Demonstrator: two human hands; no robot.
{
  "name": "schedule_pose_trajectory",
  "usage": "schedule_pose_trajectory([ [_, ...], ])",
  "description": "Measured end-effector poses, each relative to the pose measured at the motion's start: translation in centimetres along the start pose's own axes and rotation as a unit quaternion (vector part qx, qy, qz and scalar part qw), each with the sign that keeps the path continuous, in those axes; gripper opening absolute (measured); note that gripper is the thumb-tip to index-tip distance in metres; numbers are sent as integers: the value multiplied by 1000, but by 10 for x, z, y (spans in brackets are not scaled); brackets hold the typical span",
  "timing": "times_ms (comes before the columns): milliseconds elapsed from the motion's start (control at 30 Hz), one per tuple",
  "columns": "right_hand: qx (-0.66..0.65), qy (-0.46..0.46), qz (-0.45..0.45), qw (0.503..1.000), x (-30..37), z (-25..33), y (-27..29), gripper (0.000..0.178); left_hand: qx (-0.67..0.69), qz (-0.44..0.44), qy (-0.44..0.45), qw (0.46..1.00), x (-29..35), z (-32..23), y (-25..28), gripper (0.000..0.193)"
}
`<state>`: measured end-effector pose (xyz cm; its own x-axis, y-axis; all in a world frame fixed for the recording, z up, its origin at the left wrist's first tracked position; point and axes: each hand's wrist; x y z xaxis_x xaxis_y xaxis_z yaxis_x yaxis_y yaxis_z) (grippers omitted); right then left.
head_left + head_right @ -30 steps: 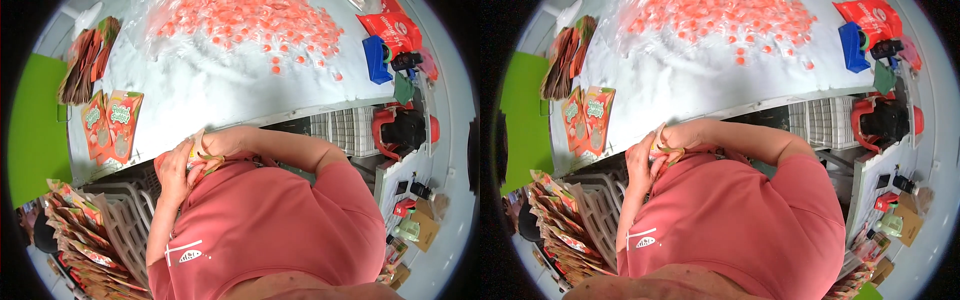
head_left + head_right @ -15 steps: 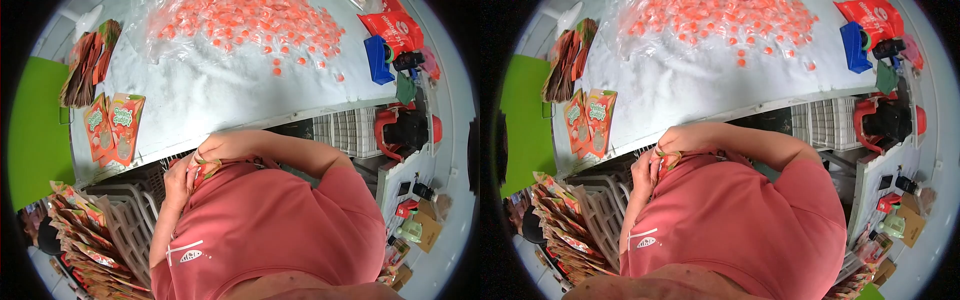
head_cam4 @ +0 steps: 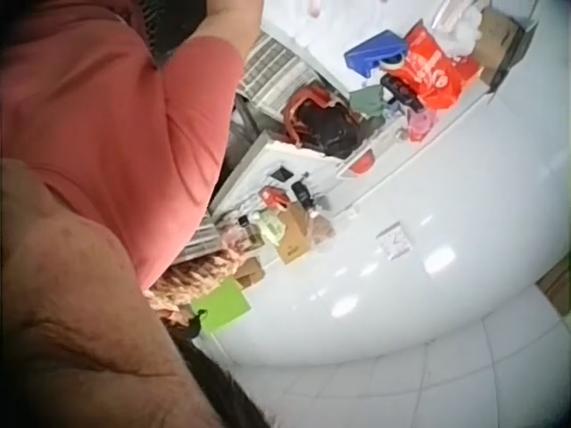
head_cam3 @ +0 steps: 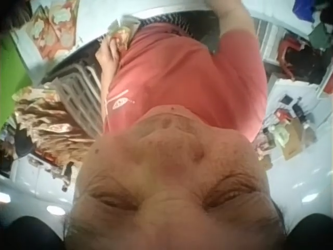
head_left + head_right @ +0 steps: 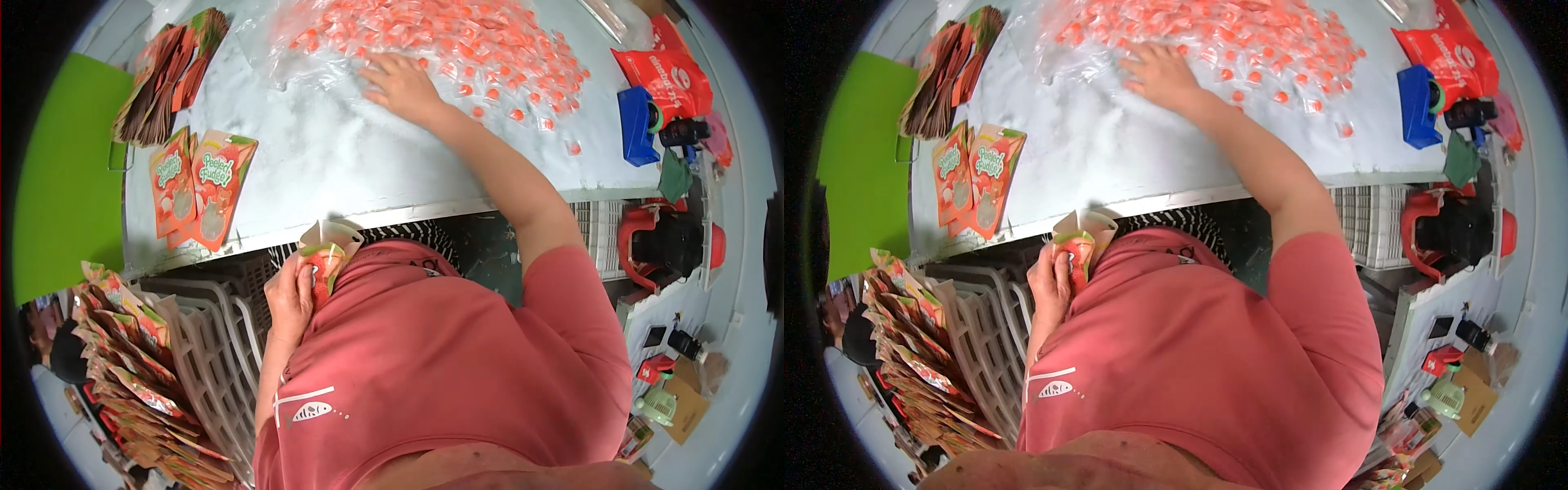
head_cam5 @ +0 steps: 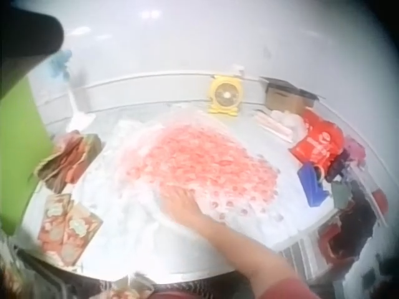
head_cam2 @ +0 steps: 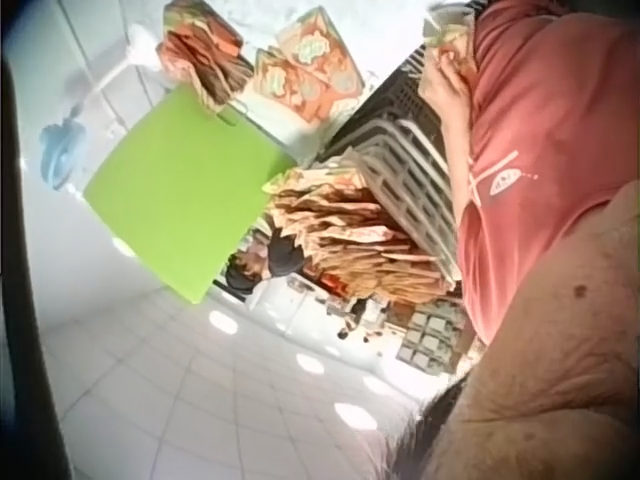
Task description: Packaging individual candies into retail pouches at a production line station.
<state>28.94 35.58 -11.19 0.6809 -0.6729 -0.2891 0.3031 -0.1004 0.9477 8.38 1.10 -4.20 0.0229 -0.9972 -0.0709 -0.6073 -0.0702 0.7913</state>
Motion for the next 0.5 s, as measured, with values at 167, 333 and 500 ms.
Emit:
schedule_pose_trajectory([
  [167,-238,103,5,966,32,57,14,37,46,-12,-42,998,-11,-7,23,11],
  [333,-423,-19,-91,901,63,46,24,29,53,9,24,998,-2,-11,41,10],
  [500,-395,-46,-122,910,84,39,36,24,120,-22,82,989,7,-9,41,8],
])
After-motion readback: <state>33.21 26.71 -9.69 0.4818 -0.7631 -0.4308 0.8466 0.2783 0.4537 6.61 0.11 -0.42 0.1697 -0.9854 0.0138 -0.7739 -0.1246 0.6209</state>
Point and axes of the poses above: each hand's wrist, its own x-axis away from the middle knuckle, its own y-axis out of the back of the hand, z = x × y, and after that the axes turned 9 degrees about z, right-handed
